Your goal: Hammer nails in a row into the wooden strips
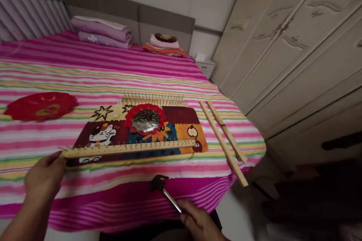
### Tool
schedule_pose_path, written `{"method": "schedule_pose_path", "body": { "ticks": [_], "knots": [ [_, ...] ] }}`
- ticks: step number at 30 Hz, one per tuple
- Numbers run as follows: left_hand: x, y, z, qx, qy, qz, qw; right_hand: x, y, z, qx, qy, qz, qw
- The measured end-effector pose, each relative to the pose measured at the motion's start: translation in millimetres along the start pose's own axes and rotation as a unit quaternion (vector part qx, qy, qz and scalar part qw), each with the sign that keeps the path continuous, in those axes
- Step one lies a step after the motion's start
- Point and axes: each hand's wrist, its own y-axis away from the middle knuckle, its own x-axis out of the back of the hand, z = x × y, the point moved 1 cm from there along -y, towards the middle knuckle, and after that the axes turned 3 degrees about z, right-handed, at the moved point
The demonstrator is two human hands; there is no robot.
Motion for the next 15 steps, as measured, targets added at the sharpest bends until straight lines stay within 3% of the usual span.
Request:
{"method": "schedule_pose_path", "body": {
  "ticks": [7, 11, 15],
  "knots": [
    [-20.5, 34, 20, 0.058, -0.114, -0.063, 0.990, -2, 1, 5, -0.009, 0.014, -0.011, 1.000],
    [-32.3, 48, 34, 0.029, -0.120, -0.088, 0.989, -6, -1, 7, -0.015, 0.002, -0.001, 1.000],
    [-43.8, 61, 40, -0.004, -0.117, -0.061, 0.991, -6, -3, 3, -0.005, -0.011, -0.015, 1.000]
  ]
}}
